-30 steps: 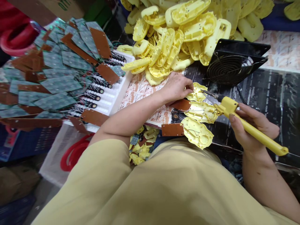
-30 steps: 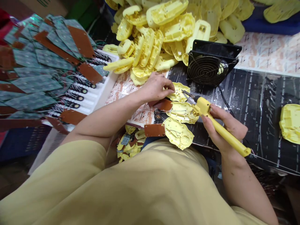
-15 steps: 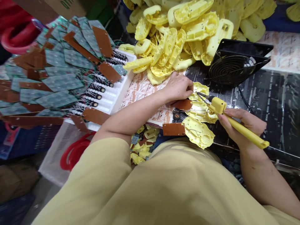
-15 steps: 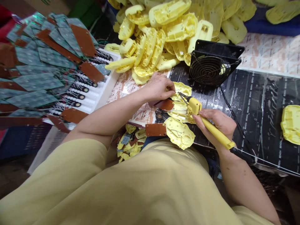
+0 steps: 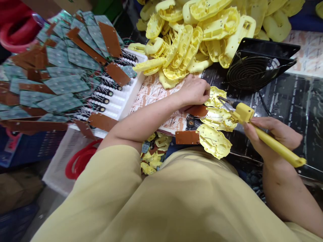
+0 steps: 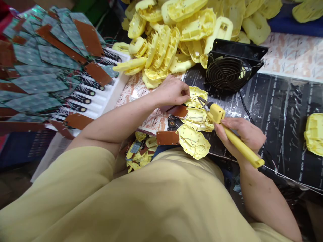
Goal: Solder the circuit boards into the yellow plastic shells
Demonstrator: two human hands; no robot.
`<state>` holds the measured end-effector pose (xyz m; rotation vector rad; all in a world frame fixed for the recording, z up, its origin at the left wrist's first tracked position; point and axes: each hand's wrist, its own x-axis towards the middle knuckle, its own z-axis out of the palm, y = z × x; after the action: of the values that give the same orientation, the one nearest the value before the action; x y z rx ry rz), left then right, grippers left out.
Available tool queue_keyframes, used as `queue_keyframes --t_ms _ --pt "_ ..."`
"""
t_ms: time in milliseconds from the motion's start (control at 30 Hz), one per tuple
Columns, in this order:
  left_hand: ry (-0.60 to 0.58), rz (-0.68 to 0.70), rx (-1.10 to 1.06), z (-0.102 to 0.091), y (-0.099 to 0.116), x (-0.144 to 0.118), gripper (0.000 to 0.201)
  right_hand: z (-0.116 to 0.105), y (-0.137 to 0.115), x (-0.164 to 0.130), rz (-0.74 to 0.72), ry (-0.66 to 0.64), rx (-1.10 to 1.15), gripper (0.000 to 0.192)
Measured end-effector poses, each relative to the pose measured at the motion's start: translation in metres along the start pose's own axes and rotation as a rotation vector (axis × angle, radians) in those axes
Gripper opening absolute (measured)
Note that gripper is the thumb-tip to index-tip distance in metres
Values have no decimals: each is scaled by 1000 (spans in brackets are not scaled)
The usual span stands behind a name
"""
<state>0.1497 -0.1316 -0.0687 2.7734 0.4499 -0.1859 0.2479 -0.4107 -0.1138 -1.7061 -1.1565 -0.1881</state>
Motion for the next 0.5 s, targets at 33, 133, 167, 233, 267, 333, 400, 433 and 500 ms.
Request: queue_keyframes --t_ms 33,133,167,233,267,333,400,433,500 --pt "-3 -7 1 -1 0 0 22 1 -1 0 -73 25 -11 14" --pt "-20 -16 23 -3 3 -1 22 3 -4 -1 -135 49 -61 13" --pt "-26 -16 33 -3 4 -1 23 3 -4 -2 -103 48 -77 16" --pt "-33 -18 44 -3 7 -1 24 4 -3 -6 -29 47 -86 30" --pt "-32 -18 47 -3 7 -1 25 4 -3 -8 1 61 -83 37" --pt "-27 -7 51 -2 5 -1 25 2 -1 -14 19 105 -73 47" --pt "-9 30 48 -3 -2 -4 27 -3 -1 -20 0 173 -81 48" --pt "2 59 37 -3 -8 -8 31 -7 -1 -23 -6 200 -89 47" --pt "8 124 4 -3 -23 -19 47 -17 -3 -29 -11 255 -112 46"
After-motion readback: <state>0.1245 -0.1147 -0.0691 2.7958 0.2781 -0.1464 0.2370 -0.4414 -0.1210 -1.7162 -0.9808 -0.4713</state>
